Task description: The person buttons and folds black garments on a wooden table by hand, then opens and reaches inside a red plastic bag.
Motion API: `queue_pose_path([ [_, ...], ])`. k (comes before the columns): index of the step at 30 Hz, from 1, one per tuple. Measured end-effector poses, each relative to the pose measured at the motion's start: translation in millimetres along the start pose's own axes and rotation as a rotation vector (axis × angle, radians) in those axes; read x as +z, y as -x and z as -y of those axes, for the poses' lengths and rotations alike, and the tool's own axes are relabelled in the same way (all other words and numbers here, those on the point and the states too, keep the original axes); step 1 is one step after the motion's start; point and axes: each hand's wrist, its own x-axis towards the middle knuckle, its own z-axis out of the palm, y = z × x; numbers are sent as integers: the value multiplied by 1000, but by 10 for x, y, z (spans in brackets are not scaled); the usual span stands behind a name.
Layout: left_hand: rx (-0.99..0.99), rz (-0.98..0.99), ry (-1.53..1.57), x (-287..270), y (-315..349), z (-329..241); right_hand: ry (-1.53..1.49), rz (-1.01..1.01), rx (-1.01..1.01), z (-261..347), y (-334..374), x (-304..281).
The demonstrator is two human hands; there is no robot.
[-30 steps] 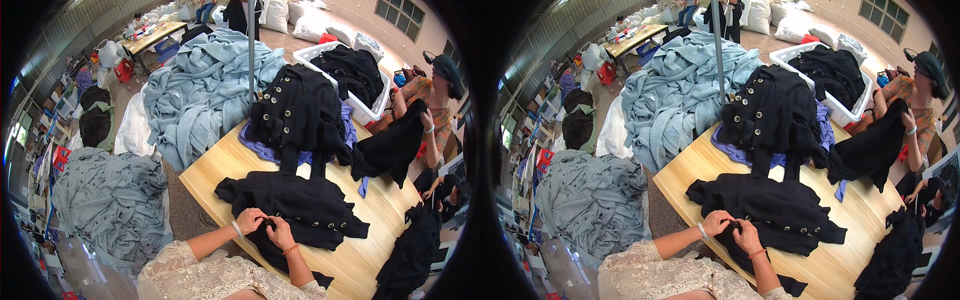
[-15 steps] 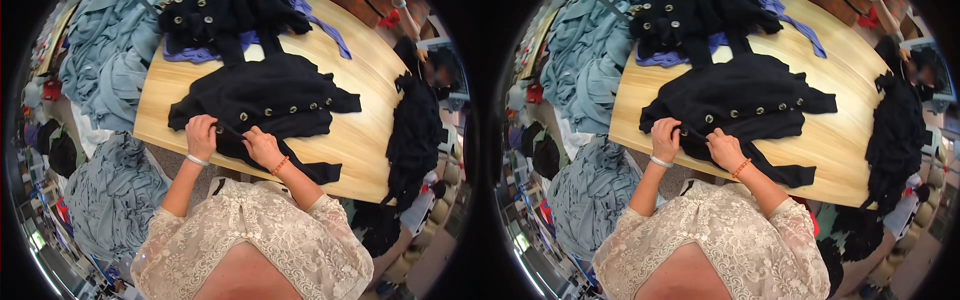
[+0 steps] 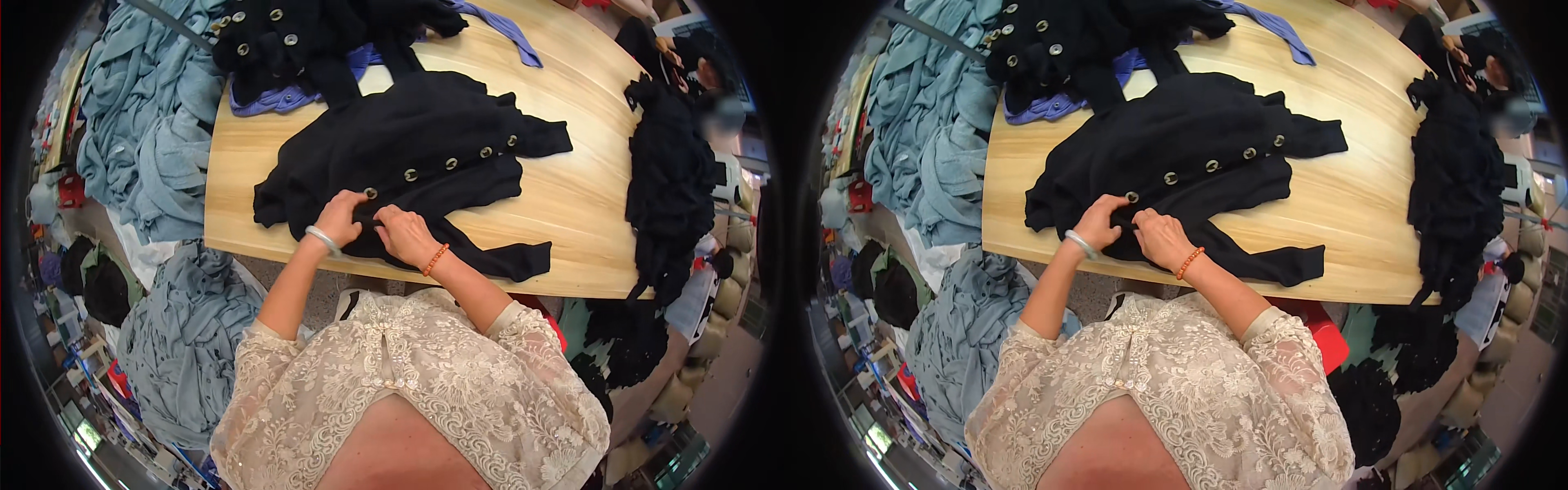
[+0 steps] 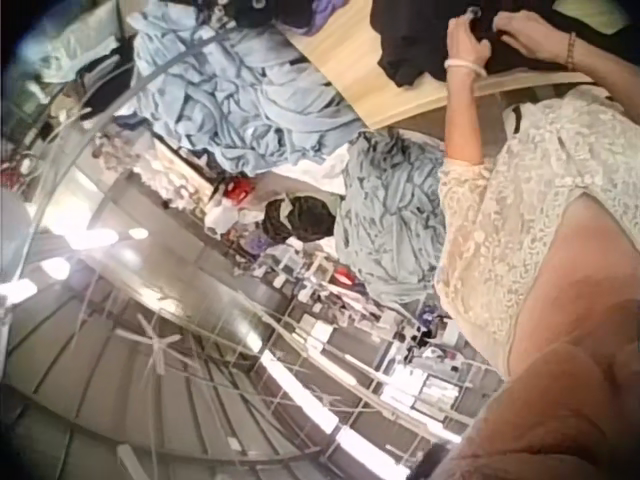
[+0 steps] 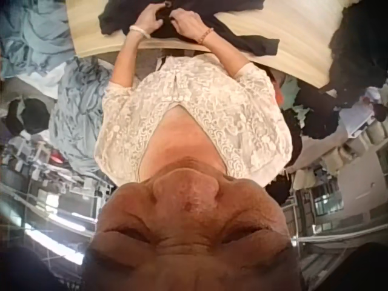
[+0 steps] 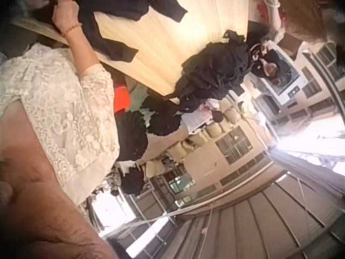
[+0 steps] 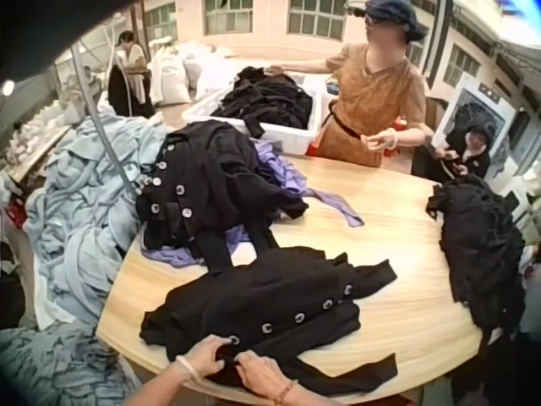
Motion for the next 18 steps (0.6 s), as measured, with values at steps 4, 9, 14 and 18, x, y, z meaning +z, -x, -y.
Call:
queue_pose_path([
  [4, -332, -54, 346, 32, -237, 113, 9, 71, 19, 14, 9, 8],
  [9, -167, -277, -165, 238, -456, -47, 57, 54, 31, -38, -55, 54],
  [14, -284, -6, 553, 156, -373, 64, 52, -56, 3, -107, -83, -29],
  [18, -469, 37, 842, -35, -315, -57, 21, -115, 45, 17, -90, -95],
])
